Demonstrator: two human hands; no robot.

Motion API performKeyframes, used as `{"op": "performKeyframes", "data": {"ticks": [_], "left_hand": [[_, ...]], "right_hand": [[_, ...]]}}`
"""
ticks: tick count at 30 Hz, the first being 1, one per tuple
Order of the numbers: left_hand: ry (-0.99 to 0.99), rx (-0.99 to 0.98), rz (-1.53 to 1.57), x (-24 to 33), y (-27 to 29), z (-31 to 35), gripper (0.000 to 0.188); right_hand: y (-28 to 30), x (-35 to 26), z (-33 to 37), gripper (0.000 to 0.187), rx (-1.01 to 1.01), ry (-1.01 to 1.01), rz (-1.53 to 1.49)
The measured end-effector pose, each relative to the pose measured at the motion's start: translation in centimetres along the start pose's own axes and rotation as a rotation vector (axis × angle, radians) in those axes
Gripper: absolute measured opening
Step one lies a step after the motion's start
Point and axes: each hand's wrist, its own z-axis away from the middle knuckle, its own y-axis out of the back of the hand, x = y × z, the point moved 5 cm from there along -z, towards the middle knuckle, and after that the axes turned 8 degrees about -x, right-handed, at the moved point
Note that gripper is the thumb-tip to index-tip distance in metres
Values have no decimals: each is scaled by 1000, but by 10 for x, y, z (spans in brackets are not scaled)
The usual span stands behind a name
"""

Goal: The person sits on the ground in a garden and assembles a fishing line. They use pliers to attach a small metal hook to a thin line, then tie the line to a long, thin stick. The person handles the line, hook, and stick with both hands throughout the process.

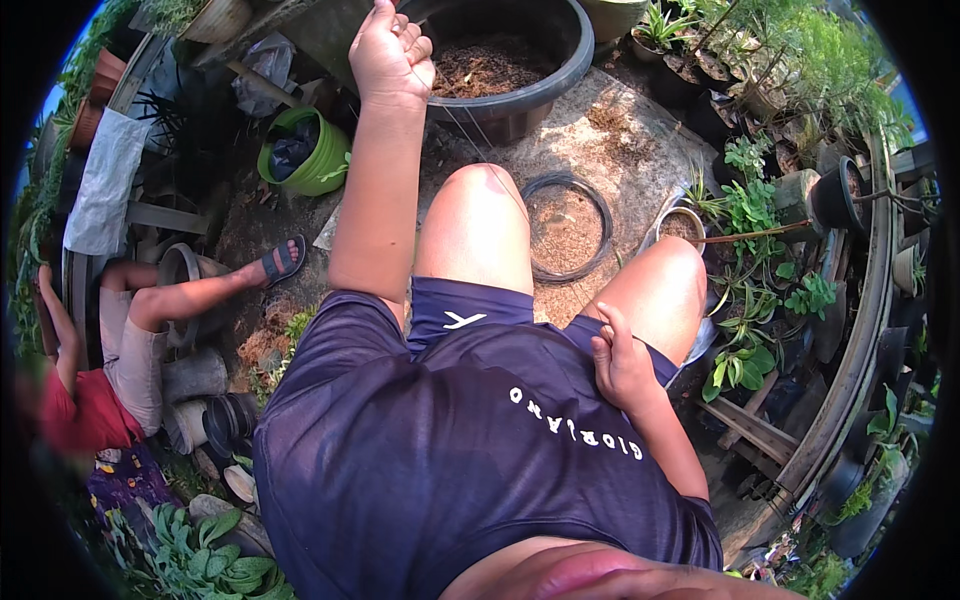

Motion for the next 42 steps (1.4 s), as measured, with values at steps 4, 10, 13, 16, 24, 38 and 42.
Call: {"op": "performKeyframes", "data": {"ticks": [4,10,13,16,24,38,42], "left_hand": [[102,56,283,-15,11,9,17],[128,174,313,-49,10,31,12],[235,69,137,-51,0,44,15],[320,-161,-33,-38,-1,54,26],[348,-795,-417,-8,-42,96,21],[345,-1249,-477,-113,-152,227,11],[334,-1125,-478,-119,-156,237,12]], "right_hand": [[-11,24,9,19,4,9,59],[-12,48,26,11,-11,-107,-7],[-4,57,46,12,24,-235,-153],[-2,77,71,21,94,-404,-813],[-15,94,143,33,-342,-674,-1138],[152,2,69,85,151,-290,112],[91,-34,0,57,299,-69,-243]]}}
